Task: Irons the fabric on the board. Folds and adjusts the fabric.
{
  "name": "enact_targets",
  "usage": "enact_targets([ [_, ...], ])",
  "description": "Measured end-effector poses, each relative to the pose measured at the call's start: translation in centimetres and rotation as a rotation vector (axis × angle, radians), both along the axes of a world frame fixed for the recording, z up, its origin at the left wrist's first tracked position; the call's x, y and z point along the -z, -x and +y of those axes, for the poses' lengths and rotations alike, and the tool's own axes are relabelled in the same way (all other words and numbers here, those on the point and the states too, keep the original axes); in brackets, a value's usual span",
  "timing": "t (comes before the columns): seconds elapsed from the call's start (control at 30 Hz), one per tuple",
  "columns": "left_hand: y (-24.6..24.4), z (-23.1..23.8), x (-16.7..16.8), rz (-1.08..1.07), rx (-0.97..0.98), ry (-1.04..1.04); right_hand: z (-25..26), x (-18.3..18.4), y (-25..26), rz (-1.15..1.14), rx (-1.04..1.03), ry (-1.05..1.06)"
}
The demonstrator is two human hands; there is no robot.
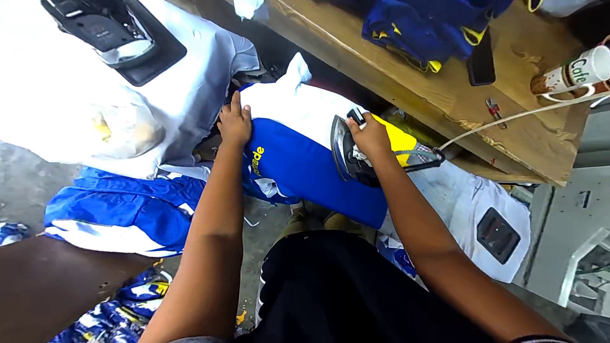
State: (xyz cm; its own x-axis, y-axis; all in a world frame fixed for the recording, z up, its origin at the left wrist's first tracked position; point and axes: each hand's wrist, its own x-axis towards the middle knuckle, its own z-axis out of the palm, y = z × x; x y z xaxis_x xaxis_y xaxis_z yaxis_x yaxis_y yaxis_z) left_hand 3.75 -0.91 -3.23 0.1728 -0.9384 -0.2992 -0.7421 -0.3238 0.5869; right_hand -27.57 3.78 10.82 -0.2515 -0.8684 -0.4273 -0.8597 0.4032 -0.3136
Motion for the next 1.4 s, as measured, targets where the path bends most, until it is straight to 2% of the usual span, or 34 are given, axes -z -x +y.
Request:
enact_targets([
  [0.27, 0.1, 0.1, -0.6, -0.027, -0.005, -0.043, -8.9, -0.3, -6.1, -0.105, -0.065, 0.078],
  [0.33, 0.2, 0.3, -0.8, -0.026, 0.001, -0.053, -8.8, -0.3, -6.1, -0.115, -0.090, 0.073],
  [0.53, -0.1, -0.2, 0.4, 0.006, -0.028, -0.020, -4.2, 0.2, -5.3, -0.066, -0.164, 0.021],
  [0.77, 0.0, 0.0, -0.3, 0.024, -0.026, -0.049, -7.7, -0.3, -8.4, -0.058, -0.185, 0.034],
  [1.0, 0.0, 0.1, -0.3, 0.077, -0.040, -0.028, -2.5, -0.3, -9.7, -0.078, -0.318, -0.059],
  [1.27, -0.3, 0.7, -0.7, 0.278, -0.133, -0.005, -8.7, -0.8, -17.1, -0.091, -0.420, 0.008],
  [1.4, -2.1, 5.6, -0.5, 0.325, -0.149, 0.227, -7.3, -0.5, -15.7, -0.089, -0.416, 0.019],
])
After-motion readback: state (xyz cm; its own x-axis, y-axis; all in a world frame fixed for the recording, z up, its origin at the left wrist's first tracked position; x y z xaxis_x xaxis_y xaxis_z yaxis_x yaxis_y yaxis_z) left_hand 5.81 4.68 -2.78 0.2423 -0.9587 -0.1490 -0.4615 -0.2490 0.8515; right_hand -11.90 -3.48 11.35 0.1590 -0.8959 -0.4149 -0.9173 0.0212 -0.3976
